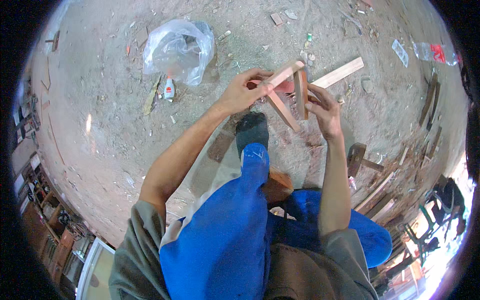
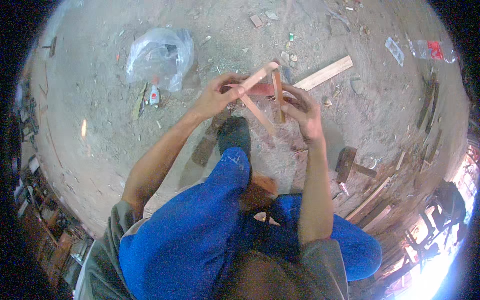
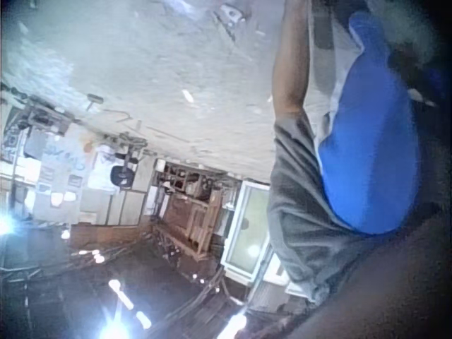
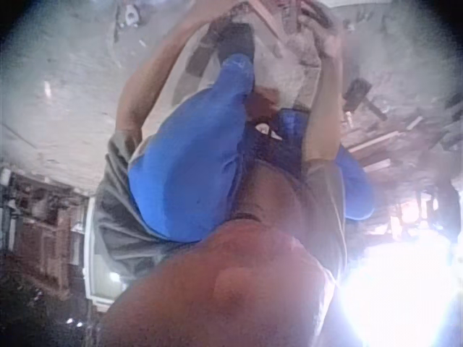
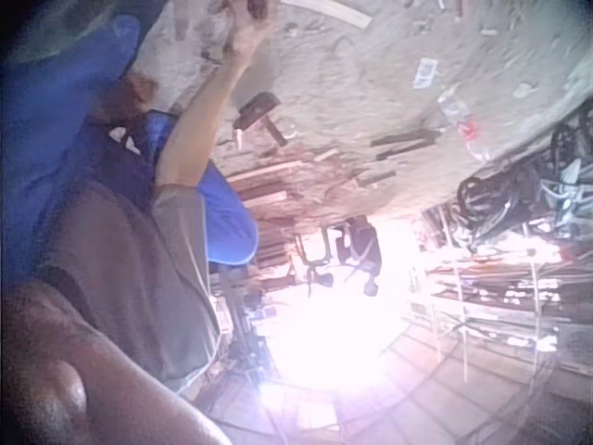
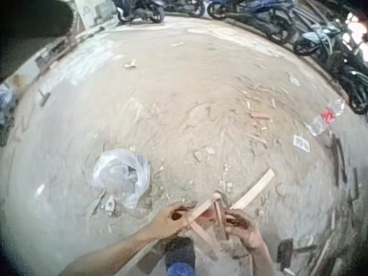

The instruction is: The person joins two pieces of wood by applying adhesive, aligning the pieces, and securing them by striking one piece with a wooden mallet.

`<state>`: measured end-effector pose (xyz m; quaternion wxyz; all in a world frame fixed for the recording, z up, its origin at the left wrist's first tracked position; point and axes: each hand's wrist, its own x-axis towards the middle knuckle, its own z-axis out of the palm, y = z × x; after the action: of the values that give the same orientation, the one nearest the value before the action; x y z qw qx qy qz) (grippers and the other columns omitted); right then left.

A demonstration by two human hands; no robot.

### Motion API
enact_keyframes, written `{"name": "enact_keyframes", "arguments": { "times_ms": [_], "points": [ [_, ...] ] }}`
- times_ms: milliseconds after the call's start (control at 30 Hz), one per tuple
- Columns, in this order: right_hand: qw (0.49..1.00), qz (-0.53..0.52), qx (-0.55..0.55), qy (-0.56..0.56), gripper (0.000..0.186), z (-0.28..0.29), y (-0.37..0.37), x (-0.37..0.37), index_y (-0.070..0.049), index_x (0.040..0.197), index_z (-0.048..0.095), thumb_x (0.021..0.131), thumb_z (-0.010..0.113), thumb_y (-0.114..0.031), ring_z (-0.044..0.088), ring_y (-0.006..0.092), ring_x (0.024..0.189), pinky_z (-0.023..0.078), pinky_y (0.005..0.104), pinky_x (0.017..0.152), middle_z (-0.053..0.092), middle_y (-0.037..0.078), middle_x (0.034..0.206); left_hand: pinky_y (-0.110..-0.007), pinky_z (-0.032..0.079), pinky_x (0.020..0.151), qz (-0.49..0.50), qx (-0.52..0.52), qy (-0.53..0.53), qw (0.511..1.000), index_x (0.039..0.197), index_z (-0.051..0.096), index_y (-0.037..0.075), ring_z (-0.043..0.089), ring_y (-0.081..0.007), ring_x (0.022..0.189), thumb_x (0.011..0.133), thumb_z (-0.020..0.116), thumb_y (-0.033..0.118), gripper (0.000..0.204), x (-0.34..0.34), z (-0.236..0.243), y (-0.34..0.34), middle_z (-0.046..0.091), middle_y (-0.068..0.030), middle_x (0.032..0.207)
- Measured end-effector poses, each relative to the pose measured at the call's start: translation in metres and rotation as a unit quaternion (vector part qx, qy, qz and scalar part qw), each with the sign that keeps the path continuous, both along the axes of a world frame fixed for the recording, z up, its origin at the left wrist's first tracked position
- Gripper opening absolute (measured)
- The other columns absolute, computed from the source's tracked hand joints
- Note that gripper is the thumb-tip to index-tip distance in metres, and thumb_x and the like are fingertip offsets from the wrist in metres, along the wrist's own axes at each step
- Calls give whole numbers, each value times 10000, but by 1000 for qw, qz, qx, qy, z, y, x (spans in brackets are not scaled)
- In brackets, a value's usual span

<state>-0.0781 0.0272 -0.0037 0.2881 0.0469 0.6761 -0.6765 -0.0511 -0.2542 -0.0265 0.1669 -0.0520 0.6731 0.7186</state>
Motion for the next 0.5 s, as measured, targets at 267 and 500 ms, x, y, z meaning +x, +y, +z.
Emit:
{"name": "enact_keyframes", "arguments": {
  "times_ms": [267, 500],
  "points": [
    [1000, 2, 12, -11, 604, 2, -20, 12, -2, 1235, 475, 747, 832, 2, 589, 206, 1120, 499, 411, 965, 623, 122, 1153, -398, 524, 896, -207, -171, 165, 949, 1301, 590, 89, 624, -284, 1082, 687, 843, 279, 690, -21, 38, -5, 626, -116, 1169],
    [983, 109, 21, 143, 810, 20, -1, -8, 17, 1371, 454, 688, 890, 0, 597, 256, 1233, 494, 441, 1044, 607, 177, 1302, -413, 510, 932, -284, -202, 113, 930, 1329, 545, 109, 613, -318, 1091, 653, 827, 168, 735, -36, 90, -14, 600, -125, 1215]
  ]
}}
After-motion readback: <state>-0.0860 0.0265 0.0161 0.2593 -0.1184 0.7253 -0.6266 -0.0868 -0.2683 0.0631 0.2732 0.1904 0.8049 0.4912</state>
